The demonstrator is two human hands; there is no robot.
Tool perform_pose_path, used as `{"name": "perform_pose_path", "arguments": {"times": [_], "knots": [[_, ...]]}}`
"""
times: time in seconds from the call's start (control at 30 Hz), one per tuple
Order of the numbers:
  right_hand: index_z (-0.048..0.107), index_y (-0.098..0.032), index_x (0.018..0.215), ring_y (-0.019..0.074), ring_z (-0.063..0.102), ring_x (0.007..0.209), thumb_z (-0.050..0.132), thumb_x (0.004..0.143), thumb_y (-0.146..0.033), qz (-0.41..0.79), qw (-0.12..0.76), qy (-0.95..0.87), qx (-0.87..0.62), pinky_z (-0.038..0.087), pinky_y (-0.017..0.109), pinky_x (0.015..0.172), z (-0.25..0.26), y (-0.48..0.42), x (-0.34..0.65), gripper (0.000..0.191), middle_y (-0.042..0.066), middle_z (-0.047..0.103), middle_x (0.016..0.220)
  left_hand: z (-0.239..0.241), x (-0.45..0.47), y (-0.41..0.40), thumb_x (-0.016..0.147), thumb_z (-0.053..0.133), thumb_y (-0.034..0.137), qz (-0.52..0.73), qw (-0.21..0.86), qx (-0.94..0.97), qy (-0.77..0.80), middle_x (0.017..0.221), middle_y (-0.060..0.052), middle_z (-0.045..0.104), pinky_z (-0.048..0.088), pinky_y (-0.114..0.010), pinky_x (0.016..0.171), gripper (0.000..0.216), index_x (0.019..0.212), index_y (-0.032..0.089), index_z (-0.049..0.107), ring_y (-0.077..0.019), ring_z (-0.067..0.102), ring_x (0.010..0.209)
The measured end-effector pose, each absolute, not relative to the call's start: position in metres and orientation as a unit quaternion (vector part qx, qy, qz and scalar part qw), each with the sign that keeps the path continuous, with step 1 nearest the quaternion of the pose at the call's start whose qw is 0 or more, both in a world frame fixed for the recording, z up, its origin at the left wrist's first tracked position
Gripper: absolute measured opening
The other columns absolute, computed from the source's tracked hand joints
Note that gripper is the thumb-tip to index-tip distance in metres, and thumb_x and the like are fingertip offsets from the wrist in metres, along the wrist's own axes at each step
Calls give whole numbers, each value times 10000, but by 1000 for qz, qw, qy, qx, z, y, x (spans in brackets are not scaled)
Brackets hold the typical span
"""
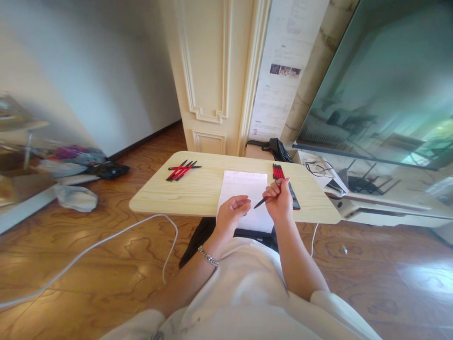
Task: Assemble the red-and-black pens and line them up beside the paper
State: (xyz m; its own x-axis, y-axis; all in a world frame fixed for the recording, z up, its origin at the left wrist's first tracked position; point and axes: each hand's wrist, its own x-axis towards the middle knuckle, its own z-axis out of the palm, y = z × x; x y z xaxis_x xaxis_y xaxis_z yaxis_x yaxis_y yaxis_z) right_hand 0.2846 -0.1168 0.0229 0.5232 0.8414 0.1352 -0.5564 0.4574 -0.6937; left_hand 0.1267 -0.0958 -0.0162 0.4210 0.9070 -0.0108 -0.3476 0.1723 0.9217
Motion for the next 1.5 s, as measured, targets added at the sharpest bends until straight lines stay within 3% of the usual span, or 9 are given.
{"name": "perform_pose_path", "arguments": {"times": [0.1, 0.17, 0.27, 0.97, 1.17, 1.27, 1.37, 1.43, 1.5], "knots": [[456, -224, 639, 66, 222, 358, 522, 810, -653, 454, 801, -245, -305, 212, 192, 331, 19, -119, 302, 467, -88, 254, 460, -18, 126, -95, 627, 806, 435, 445, 694, 467, 319, 924, -74, 711, 481, -247, 663, 449, 980, 185, 685, -149, 645, 770], [431, -221, 596, 70, 192, 359, 516, 814, -615, 471, 793, -238, -305, 176, 196, 318, 13, -121, 309, 458, -84, 237, 453, -19, 126, -95, 631, 797, 454, 442, 691, 470, 324, 890, -69, 706, 479, -248, 657, 448, 970, 182, 686, -149, 643, 757], [430, -219, 578, 72, 171, 362, 545, 801, -524, 487, 790, -223, -299, 164, 201, 314, 8, -123, 311, 395, -84, 231, 444, -19, 126, -94, 630, 795, 460, 440, 690, 472, 328, 855, -58, 696, 477, -247, 650, 445, 958, 179, 686, -143, 637, 733], [488, -213, 596, 67, 184, 361, 562, 811, -523, 502, 789, -229, -269, 175, 186, 314, 14, -127, 315, 385, -85, 227, 436, -17, 117, -76, 699, 743, 410, 444, 615, 573, 311, 761, -56, 686, 479, -269, 649, 308, 875, 163, 689, -157, 622, 691], [515, -203, 671, 64, 364, 429, 646, 777, -519, 515, 789, -207, -263, 235, 164, 305, 17, -120, 328, 359, -45, 431, 546, -12, 103, -40, 737, 700, 361, 450, 461, 701, 306, 897, -79, 715, 491, -336, 805, 230, 904, 204, 720, -217, 654, 829], [517, -201, 668, 95, 505, 511, 604, 794, -539, 509, 786, -194, -291, 366, 188, 369, 16, -108, 332, 371, -7, 540, 611, -15, 104, -24, 727, 704, 302, 432, 338, 768, 331, 928, -89, 713, 452, -371, 893, 170, 871, 218, 736, -250, 643, 876], [520, -202, 651, 99, 472, 419, 510, 806, -634, 463, 797, -170, -349, 348, 209, 354, 13, -93, 330, 459, -27, 492, 504, -24, 112, -17, 738, 687, 253, 376, 240, 837, 317, 952, -115, 708, 404, -400, 967, 154, 876, 200, 733, -279, 625, 947], [532, -200, 653, 76, 379, 332, 523, 812, -599, 437, 797, -155, -386, 267, 191, 320, 13, -83, 327, 429, -66, 397, 411, -29, 117, -16, 772, 652, 246, 313, 180, 876, 319, 1009, -131, 696, 383, -405, 997, 191, 940, 183, 720, -284, 608, 1010], [584, -189, 715, 83, 439, 349, 529, 833, -508, 446, 779, -162, -410, 290, 183, 332, 14, -75, 323, 344, -51, 459, 416, -32, 120, -18, 811, 612, 262, 268, 120, 896, 332, 1089, -140, 675, 367, -403, 1023, 230, 1002, 168, 700, -281, 583, 1082]]}}
